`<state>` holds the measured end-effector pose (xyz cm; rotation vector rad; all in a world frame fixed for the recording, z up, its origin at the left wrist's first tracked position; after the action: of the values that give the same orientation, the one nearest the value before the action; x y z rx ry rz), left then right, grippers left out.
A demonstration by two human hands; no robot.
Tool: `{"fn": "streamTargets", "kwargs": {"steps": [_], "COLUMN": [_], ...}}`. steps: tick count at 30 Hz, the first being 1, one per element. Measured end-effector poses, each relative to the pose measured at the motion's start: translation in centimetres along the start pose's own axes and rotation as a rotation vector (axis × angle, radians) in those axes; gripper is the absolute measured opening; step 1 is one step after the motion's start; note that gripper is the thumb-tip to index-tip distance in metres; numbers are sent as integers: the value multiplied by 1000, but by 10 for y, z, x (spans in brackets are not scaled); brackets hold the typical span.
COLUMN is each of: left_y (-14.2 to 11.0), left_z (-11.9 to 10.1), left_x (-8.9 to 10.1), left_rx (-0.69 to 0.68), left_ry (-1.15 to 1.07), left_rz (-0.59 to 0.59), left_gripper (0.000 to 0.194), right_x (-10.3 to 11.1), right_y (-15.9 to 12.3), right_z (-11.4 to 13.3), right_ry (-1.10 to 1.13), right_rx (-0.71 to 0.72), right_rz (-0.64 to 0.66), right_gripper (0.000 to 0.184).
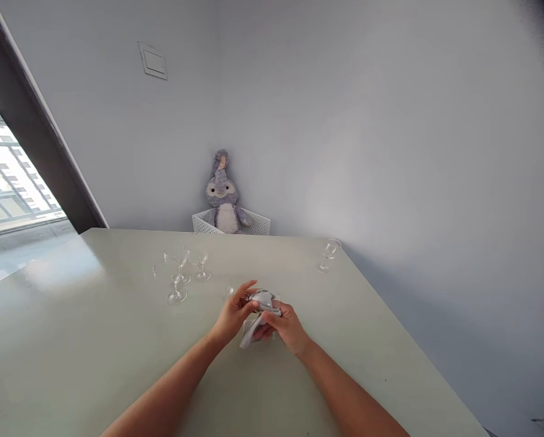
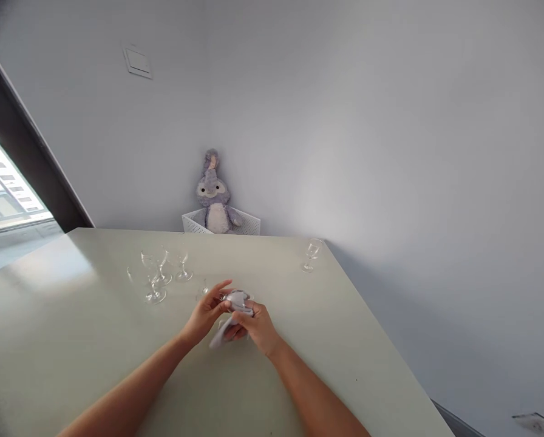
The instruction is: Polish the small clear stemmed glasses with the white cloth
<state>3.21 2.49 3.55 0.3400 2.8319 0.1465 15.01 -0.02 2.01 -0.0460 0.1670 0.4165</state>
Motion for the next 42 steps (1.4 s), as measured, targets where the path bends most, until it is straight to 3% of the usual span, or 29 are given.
{"fn": "streamTargets", "kwargs": {"steps": [3, 5, 8, 11, 13, 15, 17, 19, 21, 25, 27, 29, 33, 38, 40, 42], "left_y": [1, 0, -1, -3, -2, 1, 3, 4, 3, -4, -6, -6, 0, 4, 2, 1], "left_z": [12, 16, 7, -3, -6, -5, 1, 8, 11, 5, -1, -3, 8, 21, 21, 21], "left_x": [3, 3, -1, -8, -7, -1, 4, 6, 5, -4, -7, -7, 4, 14, 12, 7], "left_rx": [117, 171, 125, 68, 27, -5, 13, 45, 41, -3, -34, -60, -67, -86, -102, -110], "left_ry": [79, 87, -12, -100, -80, -45, 1, 74, 125, 49, -17, -21, 139, 237, 220, 175], "left_rz": [-4, 13, 44, 102, 97, 48, 20, 33, 60, 75, 63, 64, 37, -17, 10, 62], "left_gripper": [40, 42, 30, 40, 37, 35, 36, 35, 36, 37, 42, 40, 35, 34, 35, 37], "right_x": [-4, -5, 5, 12, 8, -1, -8, -12, -9, 8, 11, 10, 2, -7, -3, 8], "right_y": [-4, -4, 1, 4, 4, 2, -2, -5, -4, 2, 5, 6, 5, 3, 6, 10], "right_z": [12, 15, 5, -3, -4, -4, 0, 5, 6, -1, -1, -1, -5, 2, 2, -1], "right_ry": [-385, -442, -136, 253, 320, 171, -114, -353, -392, 44, 270, 355, 72, -433, -401, -216], "right_rx": [181, 214, 49, -61, -77, -51, 51, 177, 188, -25, -73, -87, -50, 215, 197, 111], "right_rz": [-66, -95, -138, -170, -126, -61, -55, -109, -148, -146, -97, -52, -59, -58, -47, -79], "right_gripper": [22, 19, 28, 32, 34, 41, 44, 32, 21, 32, 35, 36, 33, 11, 12, 20]}}
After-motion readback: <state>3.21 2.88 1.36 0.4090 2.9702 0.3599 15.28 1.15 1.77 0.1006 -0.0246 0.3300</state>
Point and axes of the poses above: each hand's wrist, its own y-axis towards the middle knuckle, its own x-axis out of the back of the hand, z = x × y, the point moved 6 cm from there along y, towards the middle knuckle, and after that the axes turned 3 degrees about -x, right-handed, at the moved point
